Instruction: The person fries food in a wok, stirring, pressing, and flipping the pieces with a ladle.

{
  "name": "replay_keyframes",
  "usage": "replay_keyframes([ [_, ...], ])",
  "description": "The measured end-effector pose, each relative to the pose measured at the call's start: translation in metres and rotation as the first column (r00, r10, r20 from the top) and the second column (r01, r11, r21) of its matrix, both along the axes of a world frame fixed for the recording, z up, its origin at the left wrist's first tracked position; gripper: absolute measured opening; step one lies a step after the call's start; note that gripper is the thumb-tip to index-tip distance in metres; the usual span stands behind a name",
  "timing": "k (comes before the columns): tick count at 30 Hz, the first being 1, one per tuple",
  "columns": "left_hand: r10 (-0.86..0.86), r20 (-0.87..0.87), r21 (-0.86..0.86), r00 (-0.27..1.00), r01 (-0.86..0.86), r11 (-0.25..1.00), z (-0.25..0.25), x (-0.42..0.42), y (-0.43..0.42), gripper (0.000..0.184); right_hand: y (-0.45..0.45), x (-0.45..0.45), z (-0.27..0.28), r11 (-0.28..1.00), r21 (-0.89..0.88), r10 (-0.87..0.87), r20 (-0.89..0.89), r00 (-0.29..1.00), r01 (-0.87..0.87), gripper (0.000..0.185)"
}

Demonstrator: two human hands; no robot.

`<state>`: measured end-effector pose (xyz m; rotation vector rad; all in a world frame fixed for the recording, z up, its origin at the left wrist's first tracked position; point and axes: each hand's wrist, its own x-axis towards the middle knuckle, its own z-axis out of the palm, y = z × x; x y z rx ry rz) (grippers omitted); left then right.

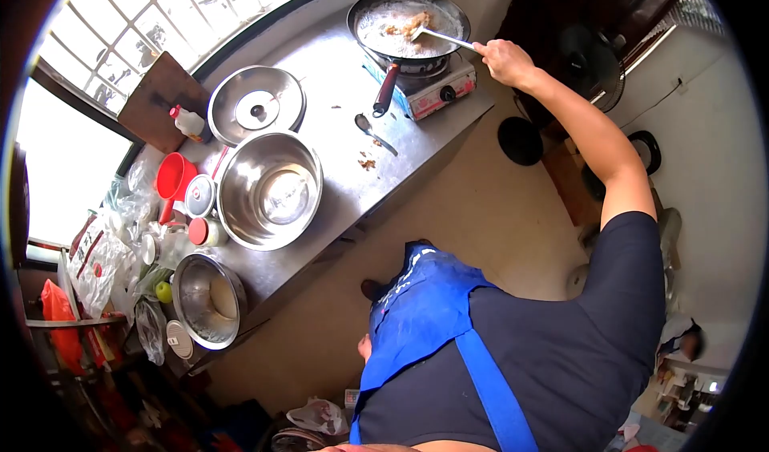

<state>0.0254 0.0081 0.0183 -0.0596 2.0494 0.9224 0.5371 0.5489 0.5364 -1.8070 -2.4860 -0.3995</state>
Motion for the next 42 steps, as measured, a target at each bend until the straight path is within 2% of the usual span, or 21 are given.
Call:
replay_keyframes([
  [1,0.003,-0.001,0.002,1.0,-0.003,1.0,0.013,0.0,0.004,0.018,0.001,-0.003,-0.001,1.0,0.002,0.003,-0.001,1.0,-0.003,0.039],
  [3,-0.049,0.124,-0.036,0.991,0.054,0.998,0.06,-0.003,0.017,0.019,0.002,-0.014,-0.006,1.0,0.016,0.003,-0.016,1.0,-0.003,0.04],
  [6,0.051,0.137,-0.071,0.989,-0.042,0.997,0.072,-0.003,0.022,0.021,0.009,-0.025,-0.007,0.999,0.042,-0.011,0.019,1.0,0.01,0.039],
  [8,0.045,0.14,-0.087,0.989,-0.033,0.996,0.077,-0.006,0.024,0.022,0.015,-0.028,-0.008,0.998,0.068,-0.017,0.039,0.999,0.015,0.039],
  [13,0.007,0.169,-0.1,0.986,0.01,0.995,0.066,-0.012,0.022,0.023,0.033,-0.024,-0.015,0.987,0.128,-0.111,0.133,0.985,0.094,0.035],
  [15,0.021,0.18,-0.052,0.983,-0.011,0.999,0.063,-0.012,0.022,0.023,0.036,-0.014,-0.015,0.986,0.123,-0.121,0.086,0.989,0.11,0.033],
  [17,0.015,0.172,-0.052,0.985,-0.006,0.999,0.062,-0.01,0.024,0.024,0.037,-0.009,-0.013,0.977,-0.02,-0.211,-0.127,0.969,0.21,0.031],
  [18,0.015,0.166,-0.051,0.986,-0.007,0.999,0.063,-0.009,0.025,0.024,0.034,-0.005,-0.013,0.977,0.008,-0.21,-0.154,0.965,0.214,0.032],
  [27,0.021,0.118,-0.067,0.993,-0.013,0.998,0.073,-0.001,0.019,0.023,-0.001,0.02,-0.006,0.958,-0.025,-0.282,-0.253,0.925,0.285,0.036],
  [29,0.033,0.141,-0.063,0.989,-0.024,0.998,0.065,-0.003,0.012,0.022,-0.017,0.017,0.005,0.937,-0.082,-0.347,-0.303,0.888,0.338,0.038],
  [37,0.004,0.209,-0.122,0.978,0.022,0.992,0.07,-0.01,0.02,0.021,-0.055,0.024,0.032,0.931,-0.095,-0.364,-0.302,0.881,0.352,0.036],
  [39,-0.099,0.104,-0.005,0.99,0.1,0.995,0.068,-0.013,0.021,0.027,-0.059,0.023,0.041,0.917,-0.127,-0.4,-0.3,0.866,0.379,0.035],
  [41,-0.059,0.103,-0.009,0.993,0.061,0.998,0.068,-0.014,0.028,0.026,-0.06,0.022,0.05,0.925,-0.111,-0.38,-0.3,0.875,0.364,0.035],
  [42,-0.019,0.101,-0.011,0.995,0.02,1.0,0.068,-0.014,0.03,0.025,-0.062,0.016,0.06,0.902,-0.172,-0.43,-0.283,0.857,0.396,0.035],
])
